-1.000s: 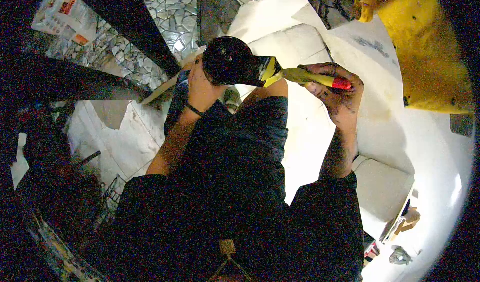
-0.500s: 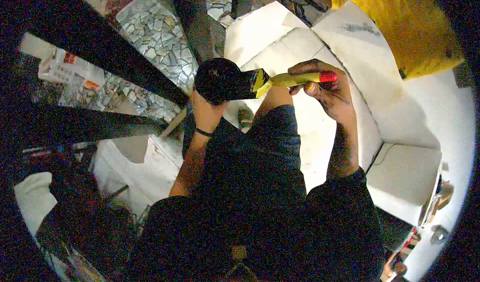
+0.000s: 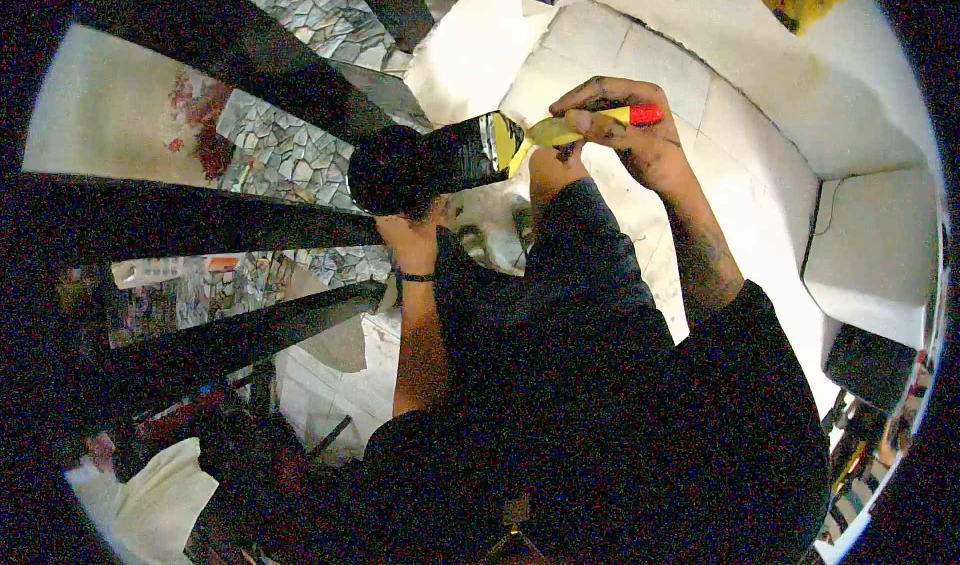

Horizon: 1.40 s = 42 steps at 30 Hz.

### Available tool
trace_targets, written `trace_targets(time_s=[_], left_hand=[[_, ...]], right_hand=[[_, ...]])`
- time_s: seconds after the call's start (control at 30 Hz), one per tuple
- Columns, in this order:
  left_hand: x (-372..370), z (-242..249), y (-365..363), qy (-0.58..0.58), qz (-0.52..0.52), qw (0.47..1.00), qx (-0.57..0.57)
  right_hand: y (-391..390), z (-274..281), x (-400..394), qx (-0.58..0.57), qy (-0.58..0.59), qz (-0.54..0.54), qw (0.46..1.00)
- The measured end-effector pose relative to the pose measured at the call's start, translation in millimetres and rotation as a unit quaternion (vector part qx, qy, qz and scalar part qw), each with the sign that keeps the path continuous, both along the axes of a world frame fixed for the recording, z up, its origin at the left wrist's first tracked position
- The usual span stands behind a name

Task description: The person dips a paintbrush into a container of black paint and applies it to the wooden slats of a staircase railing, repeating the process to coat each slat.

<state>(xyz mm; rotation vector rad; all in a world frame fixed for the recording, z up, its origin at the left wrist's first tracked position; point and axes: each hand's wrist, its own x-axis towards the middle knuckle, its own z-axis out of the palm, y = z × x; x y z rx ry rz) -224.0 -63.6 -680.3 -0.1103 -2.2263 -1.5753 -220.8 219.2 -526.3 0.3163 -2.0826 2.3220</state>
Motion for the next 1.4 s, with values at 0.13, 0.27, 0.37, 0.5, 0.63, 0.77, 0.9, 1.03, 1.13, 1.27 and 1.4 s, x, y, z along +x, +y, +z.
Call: trace_targets(time_s=[0.13, 0.27, 0.37, 0.5, 0.63, 0.77, 0.9, 1.03, 1.13, 1.27, 1.4], left_hand=[[-16, 5, 5, -0.047, -0.055, 0.991, -0.11], [-34, -22, 18, -0.054, -0.015, 0.994, -0.089], [-52, -41, 23, -0.065, -0.024, 0.997, -0.016], [-62, -55, 26, -0.067, -0.052, 0.996, -0.031], [-59, -73, 22, -0.12, -0.074, 0.985, -0.097], [-50, -72, 15, -0.093, -0.096, 0.981, -0.138], [-46, -85, 15, -0.112, -0.116, 0.983, -0.086], [-42, -60, 13, -0.079, -0.113, 0.986, -0.095], [-38, -64, 2, -0.093, -0.114, 0.981, -0.129], [-39, -56, -4, -0.077, -0.114, 0.982, -0.131], [-45, -65, -6, -0.029, -0.122, 0.978, -0.166]], right_hand=[[7, -20, -15, -0.04, -0.046, -0.001, 0.998], [2, -38, -27, -0.034, -0.061, -0.01, 0.998], [10, -45, -29, -0.013, -0.077, -0.006, 0.997], [23, -61, -30, -0.089, -0.057, -0.03, 0.994], [23, -73, -45, -0.142, -0.024, -0.024, 0.989], [-7, -77, -86, -0.129, 0.024, -0.095, 0.987], [-44, -76, -137, -0.063, 0.024, -0.178, 0.982], [-56, -83, -168, -0.008, 0.036, -0.167, 0.985], [-60, -86, -177, 0.012, 0.042, -0.161, 0.986], [-60, -87, -183, 0.034, 0.059, -0.15, 0.986], [-64, -85, -190, -0.003, 0.094, -0.161, 0.982]])
